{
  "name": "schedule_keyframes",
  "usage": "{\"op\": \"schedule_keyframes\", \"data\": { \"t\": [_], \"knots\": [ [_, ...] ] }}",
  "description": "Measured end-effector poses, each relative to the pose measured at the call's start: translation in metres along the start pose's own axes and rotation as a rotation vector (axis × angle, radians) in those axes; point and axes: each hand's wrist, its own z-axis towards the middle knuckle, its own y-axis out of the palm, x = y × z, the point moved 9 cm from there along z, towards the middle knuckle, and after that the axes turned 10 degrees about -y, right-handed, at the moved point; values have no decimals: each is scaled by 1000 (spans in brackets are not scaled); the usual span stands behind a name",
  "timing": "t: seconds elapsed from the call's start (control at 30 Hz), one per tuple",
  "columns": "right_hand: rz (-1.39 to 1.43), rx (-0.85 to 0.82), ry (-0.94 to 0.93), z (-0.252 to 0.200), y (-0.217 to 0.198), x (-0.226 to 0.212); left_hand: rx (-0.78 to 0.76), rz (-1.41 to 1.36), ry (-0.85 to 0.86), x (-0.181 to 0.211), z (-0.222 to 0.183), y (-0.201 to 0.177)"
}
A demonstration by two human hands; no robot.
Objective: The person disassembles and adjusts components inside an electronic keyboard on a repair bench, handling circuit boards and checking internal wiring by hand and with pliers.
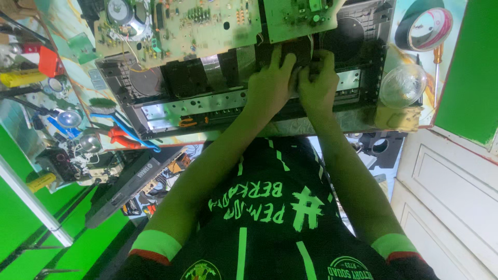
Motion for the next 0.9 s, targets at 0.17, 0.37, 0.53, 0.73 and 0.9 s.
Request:
{"op": "schedule_keyframes", "data": {
  "t": [0.17,0.37,0.53,0.73,0.9],
  "knots": [
    [-37,46,-19,-2,-1,-5,80,73,-3,5,-1,-5],
    [-16,35,-28,-10,-2,-8,-9,155,-19,1,-6,8],
    [-68,85,-74,0,-12,-20,35,108,-32,5,3,0],
    [-12,58,3,-9,-3,-6,-6,71,3,0,-3,7],
    [-59,-28,-176,-13,-4,-10,48,-121,50,-3,-12,-1]
  ]
}}
